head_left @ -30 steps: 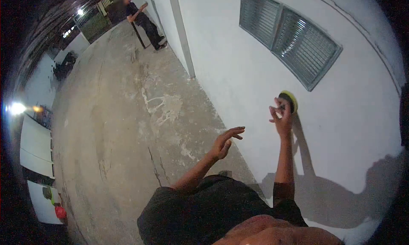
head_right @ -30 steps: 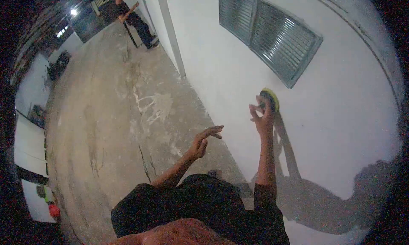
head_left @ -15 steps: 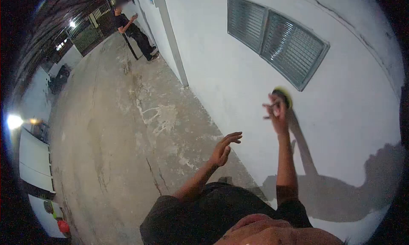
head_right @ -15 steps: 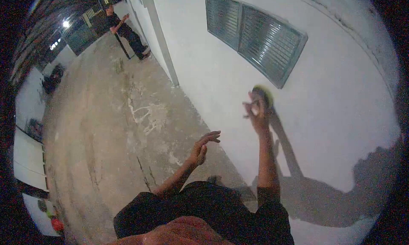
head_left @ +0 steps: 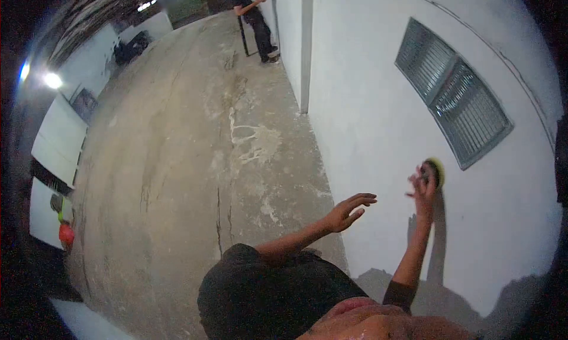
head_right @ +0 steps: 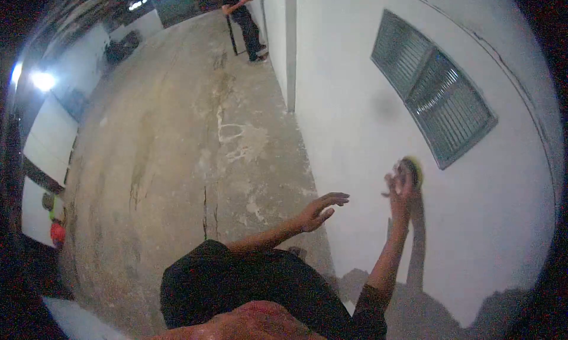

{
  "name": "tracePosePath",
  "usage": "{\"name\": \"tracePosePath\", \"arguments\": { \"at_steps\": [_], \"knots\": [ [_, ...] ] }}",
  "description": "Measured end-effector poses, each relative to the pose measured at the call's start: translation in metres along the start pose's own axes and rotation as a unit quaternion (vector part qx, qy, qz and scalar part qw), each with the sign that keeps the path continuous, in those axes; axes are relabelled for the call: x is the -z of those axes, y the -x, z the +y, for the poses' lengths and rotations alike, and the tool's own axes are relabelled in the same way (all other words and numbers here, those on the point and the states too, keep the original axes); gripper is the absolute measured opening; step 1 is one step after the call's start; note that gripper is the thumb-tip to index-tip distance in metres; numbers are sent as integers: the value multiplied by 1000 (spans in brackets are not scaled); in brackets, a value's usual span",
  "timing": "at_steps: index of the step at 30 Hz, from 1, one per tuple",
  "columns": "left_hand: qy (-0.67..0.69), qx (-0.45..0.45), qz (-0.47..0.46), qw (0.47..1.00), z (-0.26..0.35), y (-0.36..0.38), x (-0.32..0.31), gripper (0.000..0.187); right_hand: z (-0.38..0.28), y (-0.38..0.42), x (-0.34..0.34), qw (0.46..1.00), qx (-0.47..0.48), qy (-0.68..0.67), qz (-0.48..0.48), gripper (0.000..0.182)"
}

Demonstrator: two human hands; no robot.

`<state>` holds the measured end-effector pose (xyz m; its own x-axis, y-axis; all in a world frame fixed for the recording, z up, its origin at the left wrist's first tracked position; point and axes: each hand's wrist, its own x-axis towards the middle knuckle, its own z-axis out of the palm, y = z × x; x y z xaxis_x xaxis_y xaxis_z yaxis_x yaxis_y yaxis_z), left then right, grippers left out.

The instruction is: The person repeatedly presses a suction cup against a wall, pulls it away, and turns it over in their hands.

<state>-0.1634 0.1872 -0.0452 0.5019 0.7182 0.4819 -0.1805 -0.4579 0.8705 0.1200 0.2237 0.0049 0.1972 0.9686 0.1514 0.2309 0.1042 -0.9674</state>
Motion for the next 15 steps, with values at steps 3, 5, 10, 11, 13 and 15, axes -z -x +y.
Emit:
{"name": "tracePosePath", "arguments": {
  "at_steps": [3,5,10,11,13,15],
  "knots": [
    [-60,-24,3,998,2,-1,-3,40,83,39,-17,990,-127,51,-44,68],
    [-36,-25,15,999,-2,2,-7,40,96,43,-15,978,-142,132,-77,66],
    [-9,26,8,1000,-9,9,-4,39,-5,18,2,996,27,0,83,55],
    [-11,30,2,999,-5,9,0,37,-51,23,0,995,36,-18,93,58],
    [-32,14,5,999,-1,6,3,36,-68,24,14,997,1,-11,74,59],
    [-32,23,5,999,-1,6,6,36,-29,41,13,998,-8,17,65,59]
  ]
}}
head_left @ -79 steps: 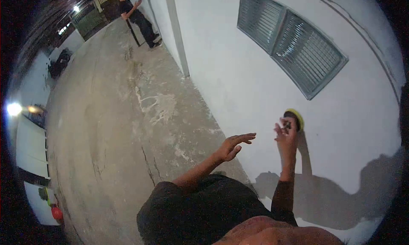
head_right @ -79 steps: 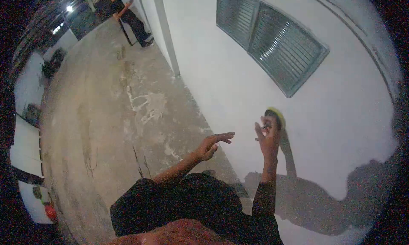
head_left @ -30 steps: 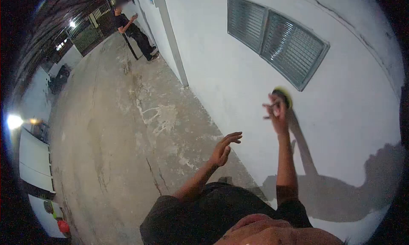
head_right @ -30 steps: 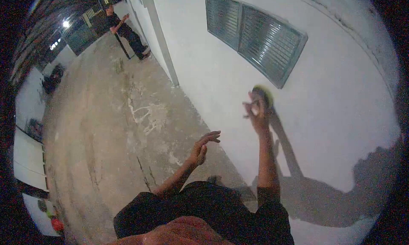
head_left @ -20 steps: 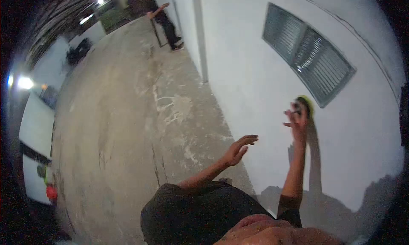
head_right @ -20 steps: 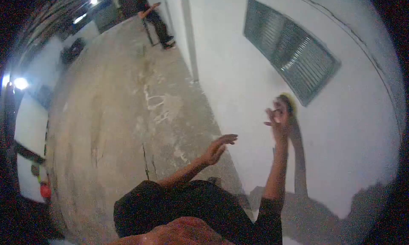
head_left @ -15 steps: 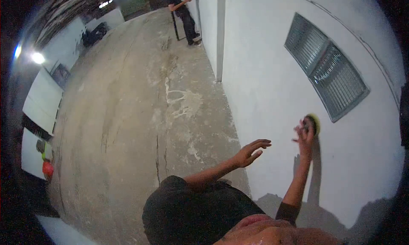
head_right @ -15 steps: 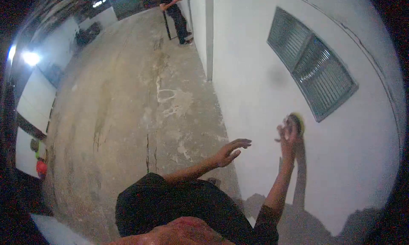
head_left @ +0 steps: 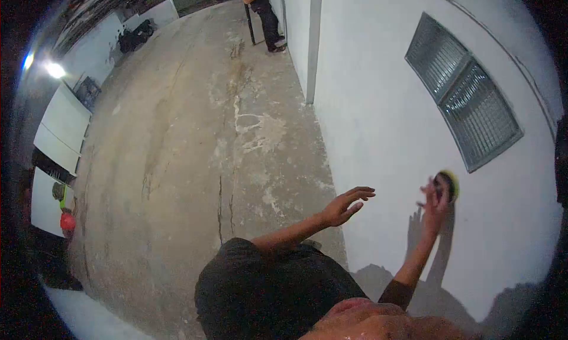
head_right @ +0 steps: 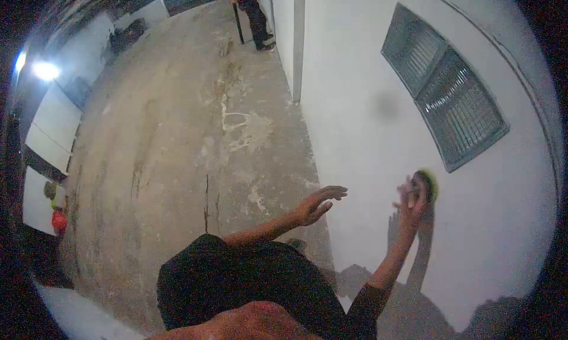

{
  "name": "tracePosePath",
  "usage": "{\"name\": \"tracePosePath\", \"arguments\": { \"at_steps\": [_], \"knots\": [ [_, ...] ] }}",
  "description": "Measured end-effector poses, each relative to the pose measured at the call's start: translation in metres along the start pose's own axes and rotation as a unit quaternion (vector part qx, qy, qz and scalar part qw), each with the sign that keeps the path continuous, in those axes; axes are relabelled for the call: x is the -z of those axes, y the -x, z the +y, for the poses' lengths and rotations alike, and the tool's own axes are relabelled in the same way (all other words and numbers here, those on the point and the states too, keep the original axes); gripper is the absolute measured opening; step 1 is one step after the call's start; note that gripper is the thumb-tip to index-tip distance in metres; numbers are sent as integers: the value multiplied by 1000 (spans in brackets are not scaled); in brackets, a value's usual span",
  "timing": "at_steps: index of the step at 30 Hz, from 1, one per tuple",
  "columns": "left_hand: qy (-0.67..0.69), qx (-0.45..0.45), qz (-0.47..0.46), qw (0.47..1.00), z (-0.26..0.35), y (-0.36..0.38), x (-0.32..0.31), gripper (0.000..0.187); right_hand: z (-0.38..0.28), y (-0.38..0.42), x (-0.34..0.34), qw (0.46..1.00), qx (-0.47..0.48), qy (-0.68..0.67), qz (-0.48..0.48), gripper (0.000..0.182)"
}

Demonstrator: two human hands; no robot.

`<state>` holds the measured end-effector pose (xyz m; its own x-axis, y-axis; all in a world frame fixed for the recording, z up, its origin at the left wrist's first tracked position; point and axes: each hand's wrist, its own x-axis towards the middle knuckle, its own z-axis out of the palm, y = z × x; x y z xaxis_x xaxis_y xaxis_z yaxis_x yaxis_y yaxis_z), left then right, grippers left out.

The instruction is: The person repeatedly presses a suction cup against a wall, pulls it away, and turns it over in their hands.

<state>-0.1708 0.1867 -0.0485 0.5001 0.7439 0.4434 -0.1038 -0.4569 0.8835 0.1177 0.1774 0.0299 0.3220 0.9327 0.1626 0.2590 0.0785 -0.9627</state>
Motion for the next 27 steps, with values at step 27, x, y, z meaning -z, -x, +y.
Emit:
{"name": "tracePosePath", "arguments": {
  "at_steps": [27],
  "knots": [
    [63,-81,-15,995,-11,-31,-8,36,-217,13,63,933,179,193,246,51]
  ]
}}
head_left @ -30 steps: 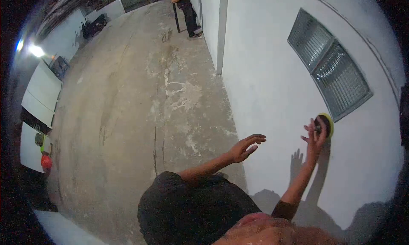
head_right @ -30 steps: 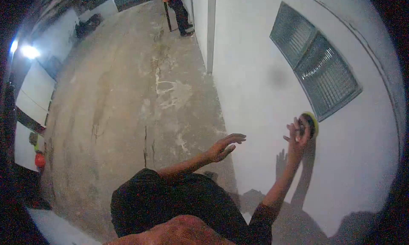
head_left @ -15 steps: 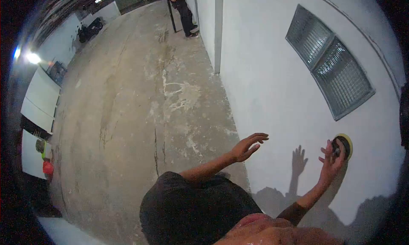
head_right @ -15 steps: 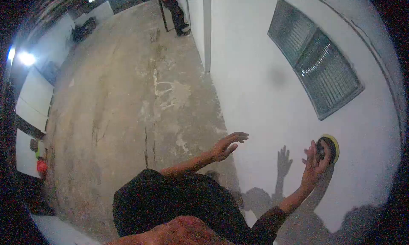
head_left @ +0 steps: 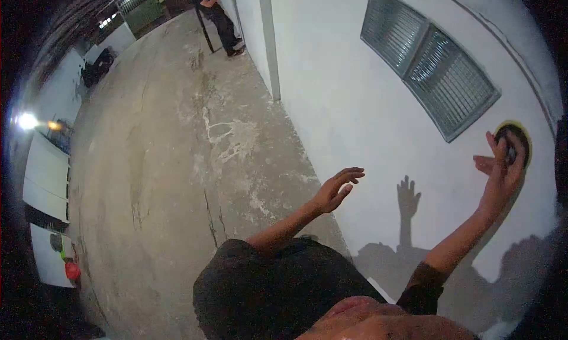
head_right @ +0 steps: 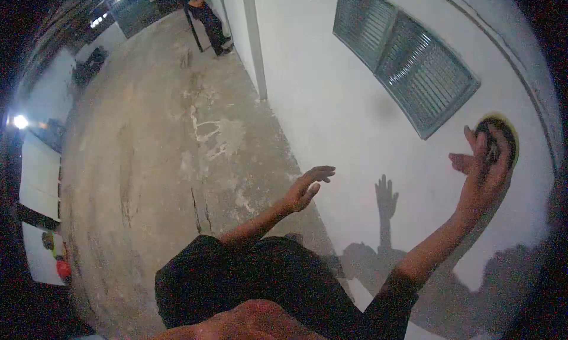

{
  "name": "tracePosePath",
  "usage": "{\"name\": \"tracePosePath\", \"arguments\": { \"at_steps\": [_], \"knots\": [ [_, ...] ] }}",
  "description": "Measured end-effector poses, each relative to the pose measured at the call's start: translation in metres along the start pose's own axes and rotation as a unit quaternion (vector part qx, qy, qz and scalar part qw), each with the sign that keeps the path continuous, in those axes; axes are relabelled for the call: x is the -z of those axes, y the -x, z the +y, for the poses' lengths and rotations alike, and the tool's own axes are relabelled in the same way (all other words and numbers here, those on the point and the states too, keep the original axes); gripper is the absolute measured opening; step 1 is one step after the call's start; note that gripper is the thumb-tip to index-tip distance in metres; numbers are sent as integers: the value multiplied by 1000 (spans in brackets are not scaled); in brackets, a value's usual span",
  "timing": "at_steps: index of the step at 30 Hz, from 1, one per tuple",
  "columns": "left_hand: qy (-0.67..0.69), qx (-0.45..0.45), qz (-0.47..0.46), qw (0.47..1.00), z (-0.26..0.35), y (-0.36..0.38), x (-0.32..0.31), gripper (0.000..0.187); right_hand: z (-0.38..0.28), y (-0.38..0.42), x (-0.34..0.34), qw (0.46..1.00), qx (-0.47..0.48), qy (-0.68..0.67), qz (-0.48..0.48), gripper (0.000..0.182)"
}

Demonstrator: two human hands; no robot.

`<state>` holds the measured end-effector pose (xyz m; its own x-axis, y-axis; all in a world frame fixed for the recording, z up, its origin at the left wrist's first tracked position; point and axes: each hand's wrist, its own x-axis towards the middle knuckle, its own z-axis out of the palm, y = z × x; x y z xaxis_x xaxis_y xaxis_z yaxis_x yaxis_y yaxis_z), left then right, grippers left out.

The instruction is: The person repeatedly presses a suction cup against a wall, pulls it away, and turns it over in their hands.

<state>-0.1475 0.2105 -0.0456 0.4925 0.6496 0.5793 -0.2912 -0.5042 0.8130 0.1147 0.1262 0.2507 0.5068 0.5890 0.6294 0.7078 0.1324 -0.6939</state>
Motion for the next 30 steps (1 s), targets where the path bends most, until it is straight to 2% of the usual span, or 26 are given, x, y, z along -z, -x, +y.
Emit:
{"name": "tracePosePath", "arguments": {
  "at_steps": [8,13,16,18,19,20,23,25,30],
  "knots": [
    [8,48,5,999,3,-3,0,42,-15,-38,-16,998,-42,7,-42,56],
    [4,44,2,999,4,-5,-2,42,-31,-38,-12,996,-59,42,-47,58],
    [-6,26,4,1000,5,-12,-4,41,-25,-42,-13,998,-20,50,-31,59],
    [-18,14,-1,1000,8,-12,-7,39,-46,-39,-7,991,-11,132,-10,58],
    [-18,14,-6,1000,7,-11,-8,39,-64,-35,-8,990,-24,139,17,48],
    [-19,13,-10,1000,6,-13,-10,39,-68,-38,-5,989,-24,141,21,48],
    [-17,27,-25,999,10,-16,-13,39,-76,-45,-2,985,-30,169,3,49],
    [-21,26,-26,999,15,-22,-14,38,-76,-55,-2,980,-20,198,4,60],
    [-3,8,-25,1000,8,-23,-21,36,-76,-52,-1,983,8,181,40,58]
  ]
}}
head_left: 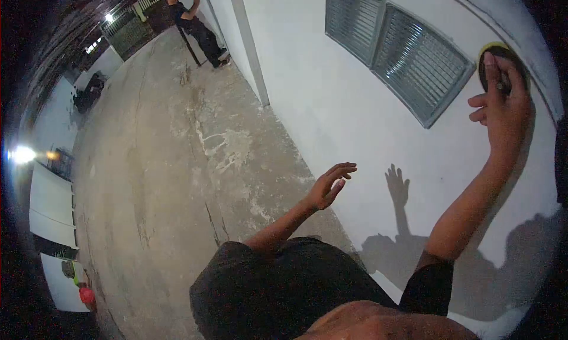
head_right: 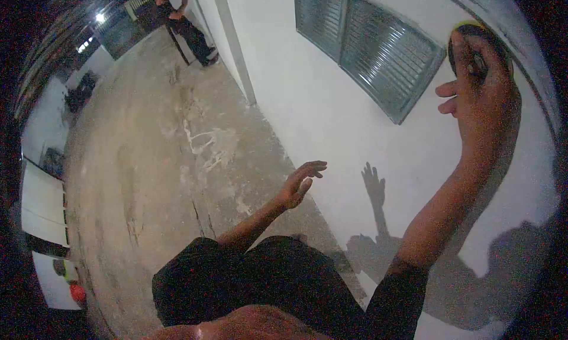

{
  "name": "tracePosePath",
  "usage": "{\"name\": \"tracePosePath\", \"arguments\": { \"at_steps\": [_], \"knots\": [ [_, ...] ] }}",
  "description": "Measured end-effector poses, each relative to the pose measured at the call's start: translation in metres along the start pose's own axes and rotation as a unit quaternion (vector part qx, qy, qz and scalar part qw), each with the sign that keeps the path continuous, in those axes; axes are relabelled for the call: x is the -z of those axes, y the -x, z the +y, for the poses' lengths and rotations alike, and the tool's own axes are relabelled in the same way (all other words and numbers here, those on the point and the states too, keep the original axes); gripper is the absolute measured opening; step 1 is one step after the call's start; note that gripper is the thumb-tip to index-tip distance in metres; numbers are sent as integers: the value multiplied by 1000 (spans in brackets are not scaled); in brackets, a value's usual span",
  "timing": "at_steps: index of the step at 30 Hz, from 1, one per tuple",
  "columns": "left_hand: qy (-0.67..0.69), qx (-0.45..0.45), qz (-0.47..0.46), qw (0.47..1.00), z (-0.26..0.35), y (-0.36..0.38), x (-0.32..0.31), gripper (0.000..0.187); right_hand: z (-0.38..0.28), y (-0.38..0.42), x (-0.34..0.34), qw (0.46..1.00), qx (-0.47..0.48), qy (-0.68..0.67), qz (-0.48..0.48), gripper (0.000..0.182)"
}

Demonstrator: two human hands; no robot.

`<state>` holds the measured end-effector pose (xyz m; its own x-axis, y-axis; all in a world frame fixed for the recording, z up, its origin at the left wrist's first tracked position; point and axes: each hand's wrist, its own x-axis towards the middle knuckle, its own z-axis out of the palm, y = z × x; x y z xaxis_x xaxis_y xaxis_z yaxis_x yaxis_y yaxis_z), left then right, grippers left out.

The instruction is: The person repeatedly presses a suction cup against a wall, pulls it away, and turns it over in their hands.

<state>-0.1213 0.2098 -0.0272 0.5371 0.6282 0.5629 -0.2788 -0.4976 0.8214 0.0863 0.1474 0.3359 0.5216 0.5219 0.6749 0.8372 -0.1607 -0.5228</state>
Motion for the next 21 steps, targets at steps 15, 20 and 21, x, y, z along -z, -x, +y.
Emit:
{"name": "tracePosePath", "arguments": {
  "at_steps": [15,20,21],
  "knots": [
    [-25,47,35,998,-9,27,12,43,35,17,-34,983,34,-173,55,43],
    [-49,78,51,994,-4,30,24,46,52,39,-62,968,13,-247,45,36],
    [-37,79,54,995,-10,33,25,45,56,47,-68,975,-2,-217,43,33]
  ]
}}
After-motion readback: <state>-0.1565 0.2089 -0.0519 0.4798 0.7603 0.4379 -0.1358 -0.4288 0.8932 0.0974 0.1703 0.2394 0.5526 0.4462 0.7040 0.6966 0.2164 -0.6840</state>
